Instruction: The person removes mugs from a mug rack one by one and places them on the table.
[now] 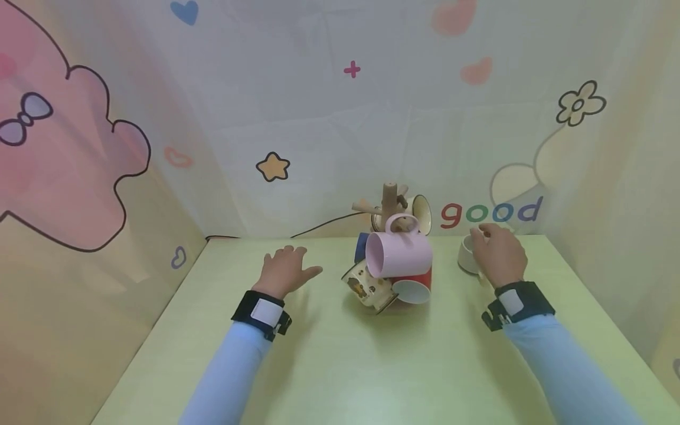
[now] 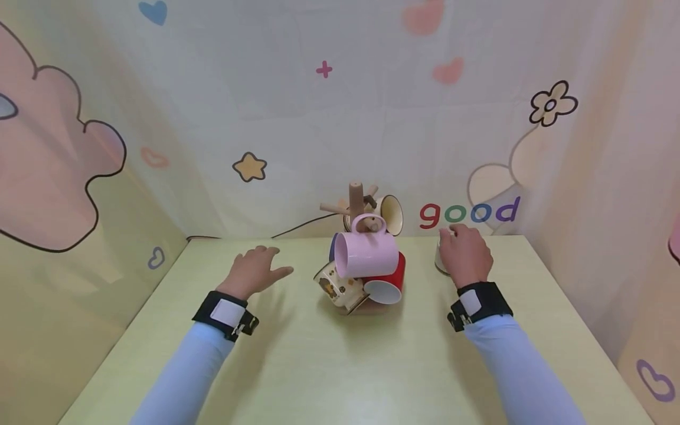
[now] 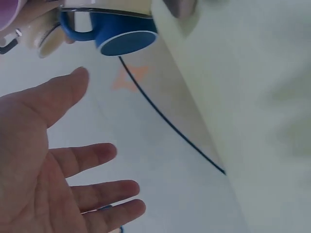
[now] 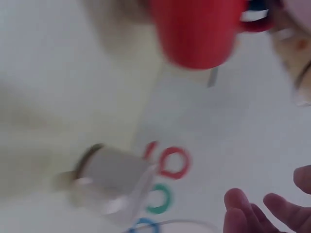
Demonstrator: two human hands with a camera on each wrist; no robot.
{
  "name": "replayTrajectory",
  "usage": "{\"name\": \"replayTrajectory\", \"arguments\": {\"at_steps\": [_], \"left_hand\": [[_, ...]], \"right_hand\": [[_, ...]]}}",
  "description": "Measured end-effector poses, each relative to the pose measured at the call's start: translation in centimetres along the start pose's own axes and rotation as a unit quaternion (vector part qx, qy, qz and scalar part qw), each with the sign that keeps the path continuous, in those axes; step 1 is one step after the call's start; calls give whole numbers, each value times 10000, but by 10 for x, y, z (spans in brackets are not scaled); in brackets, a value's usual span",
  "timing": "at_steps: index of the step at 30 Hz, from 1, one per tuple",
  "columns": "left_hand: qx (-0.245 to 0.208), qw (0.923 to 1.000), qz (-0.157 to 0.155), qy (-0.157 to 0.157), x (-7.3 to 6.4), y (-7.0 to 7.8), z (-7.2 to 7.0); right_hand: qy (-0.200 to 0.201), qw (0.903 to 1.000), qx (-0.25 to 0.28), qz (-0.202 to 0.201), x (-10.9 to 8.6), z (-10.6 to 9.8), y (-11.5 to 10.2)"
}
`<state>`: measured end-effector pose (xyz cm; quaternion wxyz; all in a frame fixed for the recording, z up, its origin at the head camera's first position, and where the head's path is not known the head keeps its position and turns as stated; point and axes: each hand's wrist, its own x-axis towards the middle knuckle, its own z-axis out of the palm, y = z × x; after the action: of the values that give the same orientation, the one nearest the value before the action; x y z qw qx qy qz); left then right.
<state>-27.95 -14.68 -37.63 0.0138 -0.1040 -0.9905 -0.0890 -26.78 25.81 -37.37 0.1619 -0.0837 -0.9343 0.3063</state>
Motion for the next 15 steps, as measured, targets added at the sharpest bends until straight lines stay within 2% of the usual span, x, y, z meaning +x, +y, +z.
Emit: {"name": "replayTrajectory", "arguments": {"at_steps": [4, 8, 12, 15], "left_hand": [[-98, 9992, 233, 311, 11, 14, -19], [-148, 9971, 504, 554, 20, 31, -37], [-125, 9954, 709, 627, 28, 46, -50], [-118, 9945, 834, 630, 33, 57, -57]], "right_hand": [[208, 9965, 197, -789, -12, -15, -42], [151, 9903, 167, -1369, -25, -23, -80], [-281, 9860, -75, -1640, -35, -24, -105], [-469, 9834, -231, -1736, -37, -21, -114]]}}
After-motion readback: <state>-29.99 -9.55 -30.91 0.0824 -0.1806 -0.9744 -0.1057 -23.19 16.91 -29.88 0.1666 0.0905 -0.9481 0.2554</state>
